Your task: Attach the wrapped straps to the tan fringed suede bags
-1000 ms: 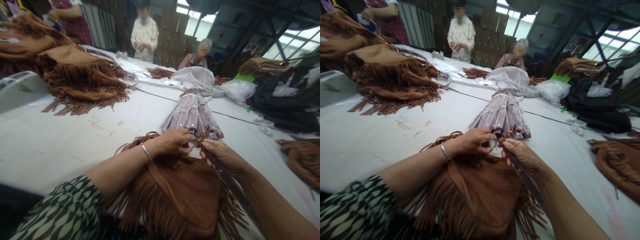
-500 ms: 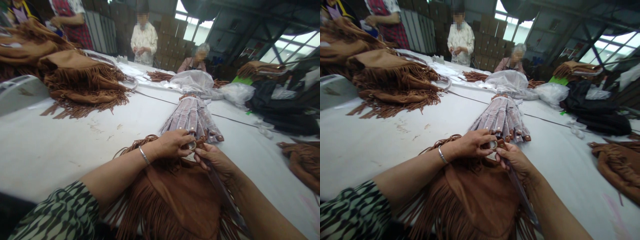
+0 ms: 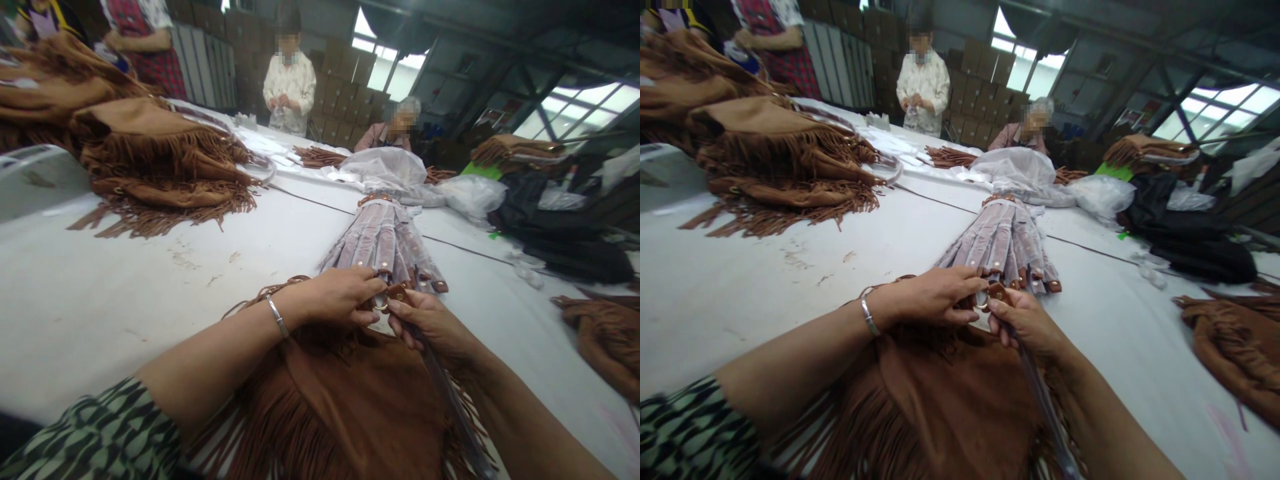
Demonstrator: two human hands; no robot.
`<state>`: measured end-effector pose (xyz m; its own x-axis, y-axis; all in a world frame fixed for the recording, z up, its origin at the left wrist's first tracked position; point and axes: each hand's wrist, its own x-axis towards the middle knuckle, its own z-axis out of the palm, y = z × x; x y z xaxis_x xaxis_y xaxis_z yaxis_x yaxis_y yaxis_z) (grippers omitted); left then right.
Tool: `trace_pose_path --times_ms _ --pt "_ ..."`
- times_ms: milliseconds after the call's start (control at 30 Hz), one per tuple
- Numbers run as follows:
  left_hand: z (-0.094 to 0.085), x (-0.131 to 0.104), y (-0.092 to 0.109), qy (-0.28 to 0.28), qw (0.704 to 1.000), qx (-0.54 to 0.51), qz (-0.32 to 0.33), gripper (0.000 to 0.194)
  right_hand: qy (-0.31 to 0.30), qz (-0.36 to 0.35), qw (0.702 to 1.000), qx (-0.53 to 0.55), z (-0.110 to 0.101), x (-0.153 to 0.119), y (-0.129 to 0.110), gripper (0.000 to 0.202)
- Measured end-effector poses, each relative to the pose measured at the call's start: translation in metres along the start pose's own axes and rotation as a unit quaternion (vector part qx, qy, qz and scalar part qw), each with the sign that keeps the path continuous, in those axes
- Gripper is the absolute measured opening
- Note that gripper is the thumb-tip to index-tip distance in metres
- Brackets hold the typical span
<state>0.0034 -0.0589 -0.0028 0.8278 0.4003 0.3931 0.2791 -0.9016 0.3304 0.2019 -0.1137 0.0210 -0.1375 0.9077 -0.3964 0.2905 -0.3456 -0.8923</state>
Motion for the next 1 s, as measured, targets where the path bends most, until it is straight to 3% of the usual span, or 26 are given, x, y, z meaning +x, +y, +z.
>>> trace_pose_path --times_ms 233,467,633,867,1000 --pt "0.005 0.002 -0.007 0.030 0.999 -0.039 -0.010 0.012 -0.038 -0.003 0.999 -0.018 -0.002 0.006 -0.007 0.045" --pt "0.014 -0.002 -0.016 0.075 0.991 -0.110 0.032 0.027 -0.092 0.021 0.995 -0.020 -0.010 0.010 -0.015 0.044" --pt "0.019 -0.002 -0.018 0.109 0.982 -0.156 0.004 0.037 -0.087 0.028 0.996 -0.022 -0.011 0.015 -0.018 0.047" --pt "0.027 -0.002 -0.026 0.128 0.983 -0.129 0.009 0.026 -0.091 0.021 0.996 -0.009 -0.007 0.024 -0.014 0.048" --pt "0.032 -0.003 -0.029 0.145 0.983 -0.108 -0.007 0.021 -0.138 0.013 0.990 -0.020 -0.004 0.026 -0.014 0.044"
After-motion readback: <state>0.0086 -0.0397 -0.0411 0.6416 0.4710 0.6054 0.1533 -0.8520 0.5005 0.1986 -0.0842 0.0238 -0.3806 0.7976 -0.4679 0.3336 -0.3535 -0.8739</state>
